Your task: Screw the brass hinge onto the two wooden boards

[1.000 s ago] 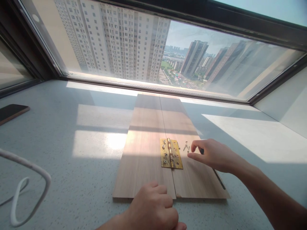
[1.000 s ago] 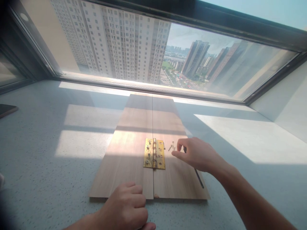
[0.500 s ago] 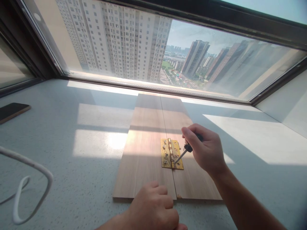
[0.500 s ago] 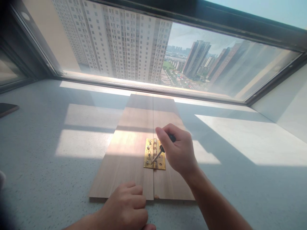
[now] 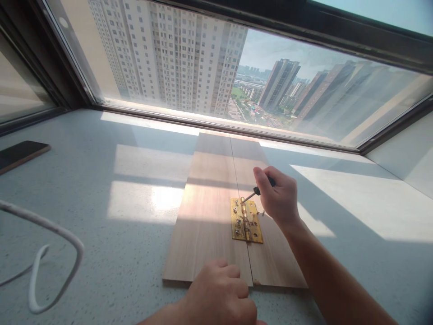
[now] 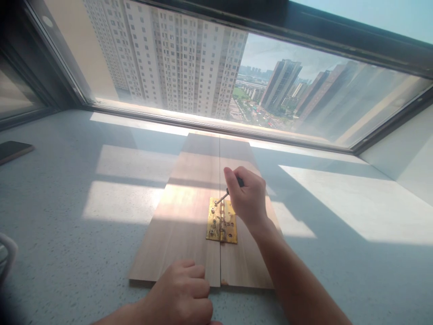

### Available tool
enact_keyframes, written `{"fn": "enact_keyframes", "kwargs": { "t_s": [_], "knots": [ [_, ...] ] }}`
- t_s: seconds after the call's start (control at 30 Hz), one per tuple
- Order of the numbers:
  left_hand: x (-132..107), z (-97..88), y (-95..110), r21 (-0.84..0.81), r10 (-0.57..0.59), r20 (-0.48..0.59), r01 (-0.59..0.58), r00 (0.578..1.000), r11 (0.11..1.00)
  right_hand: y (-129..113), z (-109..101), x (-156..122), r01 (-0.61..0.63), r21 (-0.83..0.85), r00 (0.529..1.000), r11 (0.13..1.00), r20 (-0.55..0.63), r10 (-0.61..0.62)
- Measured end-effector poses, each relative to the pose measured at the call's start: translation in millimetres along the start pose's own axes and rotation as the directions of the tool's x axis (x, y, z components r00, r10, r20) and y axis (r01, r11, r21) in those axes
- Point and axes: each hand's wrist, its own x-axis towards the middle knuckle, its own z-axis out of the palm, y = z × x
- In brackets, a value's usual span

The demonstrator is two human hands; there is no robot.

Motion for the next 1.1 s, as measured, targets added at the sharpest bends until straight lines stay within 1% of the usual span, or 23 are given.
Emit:
{"fn": "enact_keyframes", "kwargs": {
  "t_s": [0.07, 0.17, 0.27, 0.37, 0.6, 0.77, 0.9, 0.97, 1.0, 1.07, 1.1],
  "knots": [
    [1, -0.8, 0, -0.010, -0.002, -0.020, 0.002, 1.000, 1.000, 3, 7, 1, 0.044, -0.040, 0.999, 0.998, 0.010, -0.044],
    [2, -1.5, 1, -0.031, -0.016, -0.061, 0.014, 0.998, 0.999, 6, 14, 1, 0.070, -0.075, 0.997, 0.995, 0.031, -0.068],
    [2, -1.2, 1, -0.028, -0.016, -0.051, 0.014, 0.999, 1.000, 7, 15, 0, 0.110, -0.098, 0.992, 0.989, 0.071, -0.103],
    [0, -0.3, 0, -0.037, -0.013, -0.032, 0.012, 0.999, 0.999, 6, 15, 1, 0.150, -0.113, 0.987, 0.982, 0.076, -0.142],
    [2, -0.6, -1, -0.076, -0.022, -0.084, 0.016, 0.996, 0.997, 5, 17, 3, 0.248, -0.172, 0.966, 0.953, 0.117, -0.230],
    [3, 0.3, -2, -0.083, -0.018, -0.099, 0.010, 0.995, 0.996, 4, 15, 5, 0.352, -0.234, 0.926, 0.907, 0.230, -0.300],
    [3, 1.1, -3, -0.092, -0.024, -0.100, 0.015, 0.995, 0.996, -2, 12, 6, 0.400, -0.276, 0.899, 0.874, 0.307, -0.314],
    [3, 0.9, -4, -0.105, -0.022, -0.102, 0.012, 0.995, 0.994, -10, 9, 7, 0.421, -0.315, 0.882, 0.851, 0.361, -0.303],
    [3, 0.8, -4, -0.107, -0.020, -0.099, 0.010, 0.995, 0.994, -15, 6, 8, 0.426, -0.362, 0.872, 0.829, 0.407, -0.271],
    [3, 0.4, -4, -0.105, -0.016, -0.095, 0.006, 0.995, 0.994, -26, 0, 11, 0.431, -0.486, 0.841, 0.760, 0.521, -0.145],
    [3, 0.2, -4, -0.101, -0.013, -0.095, 0.004, 0.995, 0.995, -31, -3, 14, 0.439, -0.536, 0.815, 0.721, 0.576, -0.068]
  ]
}}
